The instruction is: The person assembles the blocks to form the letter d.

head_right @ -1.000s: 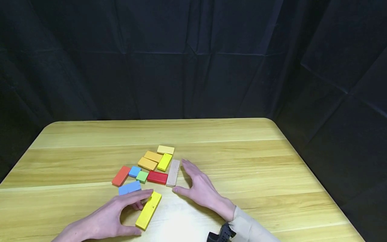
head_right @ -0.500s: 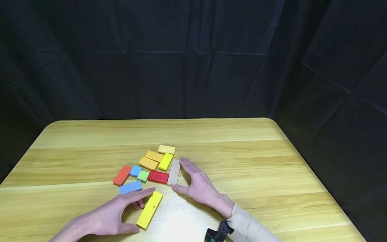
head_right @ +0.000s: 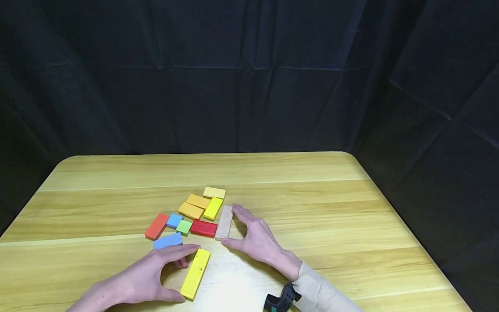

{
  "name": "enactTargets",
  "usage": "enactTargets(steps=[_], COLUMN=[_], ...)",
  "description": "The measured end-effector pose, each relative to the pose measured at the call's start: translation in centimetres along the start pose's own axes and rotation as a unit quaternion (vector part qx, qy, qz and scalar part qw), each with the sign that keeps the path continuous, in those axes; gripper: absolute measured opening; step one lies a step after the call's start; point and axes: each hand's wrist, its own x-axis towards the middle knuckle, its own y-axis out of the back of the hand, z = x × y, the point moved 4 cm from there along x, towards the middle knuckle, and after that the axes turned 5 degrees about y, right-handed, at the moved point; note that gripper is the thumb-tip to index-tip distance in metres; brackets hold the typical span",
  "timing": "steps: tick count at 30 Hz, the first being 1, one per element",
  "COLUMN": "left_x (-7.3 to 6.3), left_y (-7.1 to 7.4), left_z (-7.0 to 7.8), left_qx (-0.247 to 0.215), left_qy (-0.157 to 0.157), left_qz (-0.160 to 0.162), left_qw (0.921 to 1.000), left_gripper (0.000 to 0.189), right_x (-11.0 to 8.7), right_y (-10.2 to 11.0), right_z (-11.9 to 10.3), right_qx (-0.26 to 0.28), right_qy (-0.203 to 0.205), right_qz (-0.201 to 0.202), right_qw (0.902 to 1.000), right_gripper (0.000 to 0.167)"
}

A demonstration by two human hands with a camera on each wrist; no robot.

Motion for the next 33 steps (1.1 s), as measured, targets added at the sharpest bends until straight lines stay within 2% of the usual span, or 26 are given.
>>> enactTargets(steps=[8, 19, 33], left_x=[-0.3, -0.3, 0.0], left_y=[-0.3, -0.7, -1.1], left_z=[0.3, 0.5, 1.3], left_qx=[0.047, 0.049, 0.069], left_qy=[0.027, 0.018, 0.002], left_qz=[0.009, 0.02, 0.041], left_qw=[0.9985, 0.9984, 0.9968], left_gripper=[0.087, 0.086, 0.088], right_x=[-0.1, -0.3, -0.6], right_y=[0.1, 0.2, 0.7], right_z=[0.1, 0.0, 0.2], right_qx=[0.007, 0.023, 0.038], right_qy=[-0.002, 0.0, -0.011], right_qz=[0.008, 0.016, 0.015], right_qw=[0.9999, 0.9996, 0.9991], right_gripper=[0.087, 0.083, 0.084])
